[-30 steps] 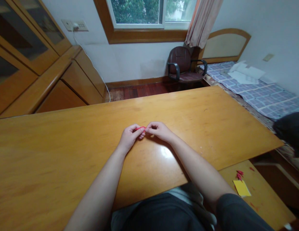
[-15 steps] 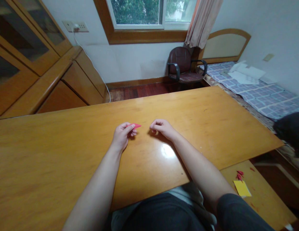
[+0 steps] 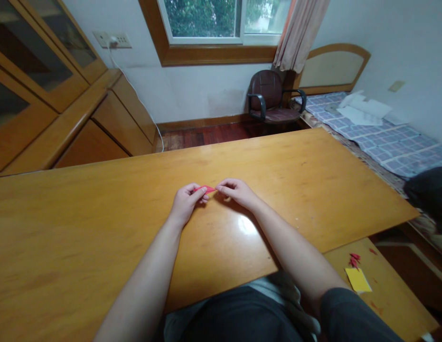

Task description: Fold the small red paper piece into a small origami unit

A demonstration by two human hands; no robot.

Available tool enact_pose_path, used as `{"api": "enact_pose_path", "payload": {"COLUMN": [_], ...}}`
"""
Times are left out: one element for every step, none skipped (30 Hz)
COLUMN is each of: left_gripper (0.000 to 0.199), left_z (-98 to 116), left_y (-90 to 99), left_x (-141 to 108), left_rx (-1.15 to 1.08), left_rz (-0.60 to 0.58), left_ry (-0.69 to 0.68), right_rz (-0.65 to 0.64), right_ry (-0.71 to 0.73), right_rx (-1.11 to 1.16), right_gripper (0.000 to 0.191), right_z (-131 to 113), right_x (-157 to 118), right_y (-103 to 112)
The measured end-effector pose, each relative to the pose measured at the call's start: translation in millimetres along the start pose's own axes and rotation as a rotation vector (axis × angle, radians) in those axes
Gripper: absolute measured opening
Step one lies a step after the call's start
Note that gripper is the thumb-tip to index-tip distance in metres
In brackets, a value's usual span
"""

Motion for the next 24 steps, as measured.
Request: {"api": "enact_pose_path", "payload": {"left_gripper": [0.031, 0.032, 0.033, 0.033, 0.034, 0.035, 0.036, 0.036, 0.037, 0.037, 0.037, 0.036, 0.036, 0.036, 0.036, 0.036, 0.036, 0.036, 0.036, 0.036, 0.035, 0.035, 0.034, 0.033], "left_z": [1.2, 2.4, 3.5, 4.5, 5.2, 5.6, 5.7, 5.5, 5.1, 4.5, 3.9, 3.3, 2.8, 2.4, 2.2, 2.2, 2.4, 2.6, 2.7, 2.7, 2.4, 2.0, 1.4, 0.7], "left_y": [-1.0, -2.1, -3.3, -4.4, -5.4, -6.3, -6.9, -7.4, -7.6, -7.7, -7.7, -7.6, -7.6, -7.5, -7.4, -7.4, -7.2, -7.0, -6.7, -6.2, -5.6, -4.9, -4.3, -3.6], "left_x": [-0.3, -0.7, -1.0, -1.4, -1.6, -1.8, -1.9, -1.9, -1.7, -1.6, -1.3, -1.1, -0.9, -0.7, -0.6, -0.5, -0.4, -0.3, -0.2, 0.0, 0.2, 0.4, 0.6, 0.8], "left_rx": [0.008, 0.02, 0.034, 0.052, 0.072, 0.091, 0.108, 0.122, 0.129, 0.128, 0.124, 0.118, 0.112, 0.106, 0.102, 0.097, 0.092, 0.087, 0.082, 0.08, 0.08, 0.08, 0.079, 0.074], "left_rz": [-0.005, -0.008, -0.014, -0.023, -0.037, -0.052, -0.068, -0.082, -0.092, -0.097, -0.1, -0.099, -0.095, -0.089, -0.083, -0.074, -0.063, -0.055, -0.048, -0.044, -0.042, -0.043, -0.045, -0.043], "left_ry": [-0.003, -0.005, -0.006, -0.007, -0.01, -0.014, -0.02, -0.026, -0.032, -0.036, -0.037, -0.035, -0.033, -0.031, -0.029, -0.029, -0.031, -0.033, -0.035, -0.038, -0.042, -0.046, -0.051, -0.059], "right_rz": [-0.006, -0.011, -0.014, -0.015, -0.017, -0.021, -0.025, -0.03, -0.034, -0.035, -0.032, -0.031, -0.031, -0.03, -0.03, -0.03, -0.031, -0.031, -0.032, -0.033, -0.032, -0.029, -0.027, -0.024], "right_ry": [0.0, 0.001, 0.004, 0.009, 0.014, 0.019, 0.025, 0.03, 0.034, 0.035, 0.036, 0.038, 0.041, 0.046, 0.051, 0.054, 0.055, 0.053, 0.049, 0.045, 0.04, 0.035, 0.03, 0.027], "right_rx": [-0.018, -0.036, -0.053, -0.068, -0.081, -0.093, -0.104, -0.11, -0.114, -0.115, -0.113, -0.114, -0.117, -0.123, -0.129, -0.132, -0.133, -0.129, -0.121, -0.113, -0.104, -0.095, -0.085, -0.076], "right_gripper": [0.033, 0.033, 0.033, 0.033, 0.034, 0.034, 0.035, 0.035, 0.036, 0.036, 0.036, 0.036, 0.036, 0.036, 0.036, 0.035, 0.035, 0.035, 0.035, 0.035, 0.035, 0.035, 0.035, 0.034], "right_z": [-0.1, -0.3, -0.7, -1.2, -1.6, -2.0, -2.4, -2.6, -2.6, -2.6, -2.4, -2.1, -1.8, -1.5, -1.1, -0.8, -0.6, -0.3, 0.0, 0.3, 0.6, 0.8, 1.0, 1.1], "right_x": [-0.1, -0.2, -0.2, -0.3, -0.3, -0.4, -0.5, -0.6, -0.7, -0.8, -0.8, -0.8, -0.7, -0.6, -0.4, -0.3, -0.2, -0.1, 0.0, 0.1, 0.2, 0.3, 0.4, 0.5], "right_y": [-0.5, -1.1, -1.8, -2.5, -3.1, -3.8, -4.3, -4.6, -4.7, -4.6, -4.3, -3.9, -3.4, -2.8, -2.3, -1.8, -1.4, -1.0, -0.8, -0.6, -0.5, -0.4, -0.4, -0.3]}}
Point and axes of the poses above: each hand's wrist, its own x-axis towards the middle knuckle, its own y-axis out of the back of the hand, z = x × y, the point moved 1 cm from there along x, towards the middle knuckle, and after that the axes turned 9 degrees about -y, right-handed, at the moved point
